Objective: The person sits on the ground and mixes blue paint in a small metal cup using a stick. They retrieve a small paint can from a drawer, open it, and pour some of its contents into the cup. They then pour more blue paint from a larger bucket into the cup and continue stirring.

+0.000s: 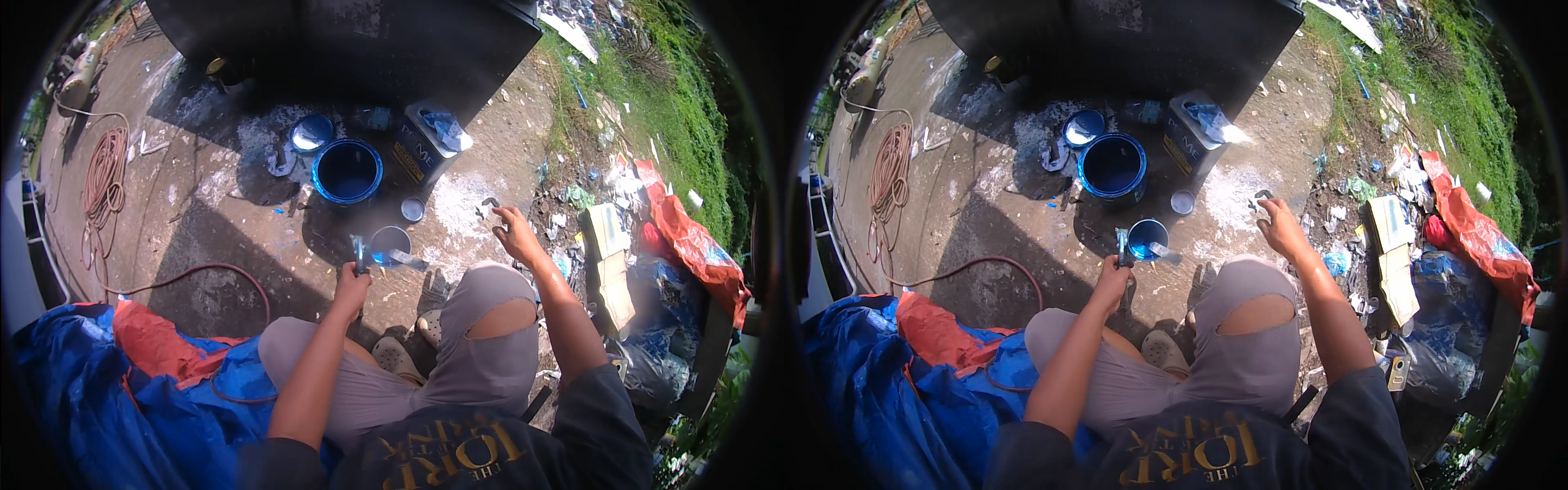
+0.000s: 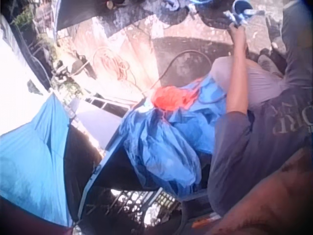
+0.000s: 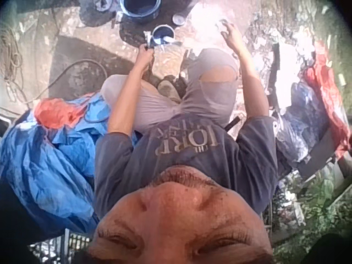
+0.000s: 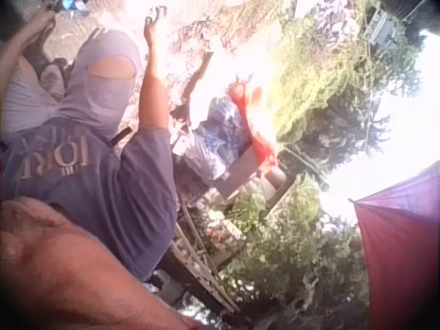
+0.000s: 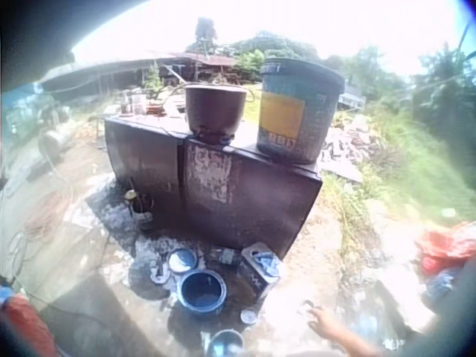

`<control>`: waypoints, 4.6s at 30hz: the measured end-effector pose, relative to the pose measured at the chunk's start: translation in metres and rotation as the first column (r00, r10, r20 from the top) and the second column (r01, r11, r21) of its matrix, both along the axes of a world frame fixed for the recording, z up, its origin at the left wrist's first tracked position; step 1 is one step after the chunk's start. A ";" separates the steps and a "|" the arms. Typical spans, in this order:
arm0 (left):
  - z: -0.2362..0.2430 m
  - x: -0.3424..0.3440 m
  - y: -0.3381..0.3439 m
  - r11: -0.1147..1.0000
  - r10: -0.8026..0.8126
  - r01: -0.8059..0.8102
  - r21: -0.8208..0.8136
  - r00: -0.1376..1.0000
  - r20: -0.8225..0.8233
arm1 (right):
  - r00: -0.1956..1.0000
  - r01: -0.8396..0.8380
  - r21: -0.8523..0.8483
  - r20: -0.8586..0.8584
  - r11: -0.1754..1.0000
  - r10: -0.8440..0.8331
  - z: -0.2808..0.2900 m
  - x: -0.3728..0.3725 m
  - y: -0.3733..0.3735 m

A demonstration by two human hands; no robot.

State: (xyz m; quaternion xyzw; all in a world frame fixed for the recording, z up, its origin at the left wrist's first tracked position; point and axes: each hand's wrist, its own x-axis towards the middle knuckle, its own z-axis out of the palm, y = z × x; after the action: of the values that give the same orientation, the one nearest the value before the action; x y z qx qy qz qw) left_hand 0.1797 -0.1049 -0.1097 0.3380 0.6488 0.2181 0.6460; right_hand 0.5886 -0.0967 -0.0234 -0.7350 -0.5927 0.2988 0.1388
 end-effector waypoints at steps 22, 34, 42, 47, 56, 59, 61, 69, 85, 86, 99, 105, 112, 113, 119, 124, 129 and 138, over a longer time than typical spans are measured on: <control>-0.107 0.037 0.031 0.615 0.726 -0.783 0.096 0.514 -0.458 | 0.671 -0.716 0.408 0.178 0.566 0.720 0.336 -0.265 0.048; -0.165 0.049 0.077 0.971 -0.099 -0.133 -0.197 0.525 -0.846 | 0.594 -0.802 0.178 0.152 0.570 0.790 0.255 -0.264 0.064; -0.170 0.055 0.095 0.949 0.170 -0.302 -0.090 0.731 -0.661 | 0.588 -0.809 0.003 0.022 0.588 0.808 0.200 -0.235 0.088; -0.159 0.054 0.090 0.737 0.606 -0.675 0.020 0.648 -0.461 | 0.606 -0.795 -0.047 0.009 0.605 0.796 0.202 -0.225 0.104; -0.074 0.095 0.082 0.545 0.812 -0.836 0.062 0.508 -0.289 | 0.719 -0.694 0.062 0.113 0.717 0.686 0.206 -0.200 0.130; -0.077 0.122 0.069 0.506 0.781 -0.861 -0.045 0.479 -0.401 | 0.758 -0.652 0.120 0.139 0.749 0.637 0.189 -0.202 0.145; -0.120 0.129 0.041 0.444 0.766 -0.894 -0.051 0.409 -0.496 | 0.747 -0.663 0.060 0.121 0.746 0.654 0.182 -0.212 0.161; -0.104 0.178 -0.043 0.589 0.279 -0.691 -0.418 0.660 -0.697 | 0.829 -0.553 -0.026 -0.111 0.833 0.548 0.113 -0.247 0.210; 0.398 -0.123 -0.062 0.829 0.045 -0.267 -0.491 0.908 -0.416 | 0.950 0.302 -0.750 0.188 0.589 -0.248 0.280 0.099 -0.185; 0.405 -0.126 -0.064 0.827 -0.047 -0.189 -0.529 0.915 -0.400 | 0.923 0.372 -0.758 0.238 0.536 -0.303 0.304 0.107 -0.223; 0.474 0.112 -0.032 0.717 -0.666 0.598 -0.359 0.739 -0.099 | 0.554 0.576 -0.783 0.163 0.234 -0.816 0.417 -0.071 -0.583; 0.515 0.234 -0.024 0.366 -0.924 0.920 -0.138 0.342 -0.172 | 0.179 0.728 -0.683 0.103 0.061 -0.978 0.409 -0.118 -0.652; 0.550 0.408 -0.129 -0.196 -0.905 0.981 0.016 -0.174 -0.388 | -0.085 0.726 -0.684 0.015 -0.072 -0.996 0.380 -0.156 -0.744; 0.540 0.437 -0.167 -0.328 -0.857 0.943 -0.052 -0.320 -0.403 | -0.113 0.698 -0.706 0.055 -0.119 -0.992 0.369 -0.179 -0.781; 0.557 0.612 -0.404 -0.641 -0.665 0.768 -0.006 -0.559 -0.496 | -0.777 0.461 -0.715 -0.039 -0.526 -0.628 0.380 -0.195 -0.859; 0.563 0.713 -0.558 -0.808 -0.573 0.557 0.192 -0.670 -0.472 | -0.726 0.607 -0.504 -0.037 -0.615 -0.687 0.409 -0.187 -0.913; 0.583 0.774 -0.688 -0.867 -0.491 0.396 0.301 -0.781 -0.386 | -0.838 0.519 -0.544 -0.170 -0.660 -0.519 0.414 -0.266 -0.957; 0.603 0.993 -0.835 -0.721 -0.675 0.541 0.433 -0.407 -0.615 | -0.889 0.419 -0.608 -0.124 -0.675 -0.440 0.421 -0.150 -0.991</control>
State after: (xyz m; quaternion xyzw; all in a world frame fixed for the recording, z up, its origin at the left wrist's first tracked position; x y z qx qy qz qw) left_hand 1.1729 -0.9398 0.4929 0.9080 -0.1877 -0.1693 0.3341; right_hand 0.4391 -1.0881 0.3974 -0.6189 0.5838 0.1939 0.4885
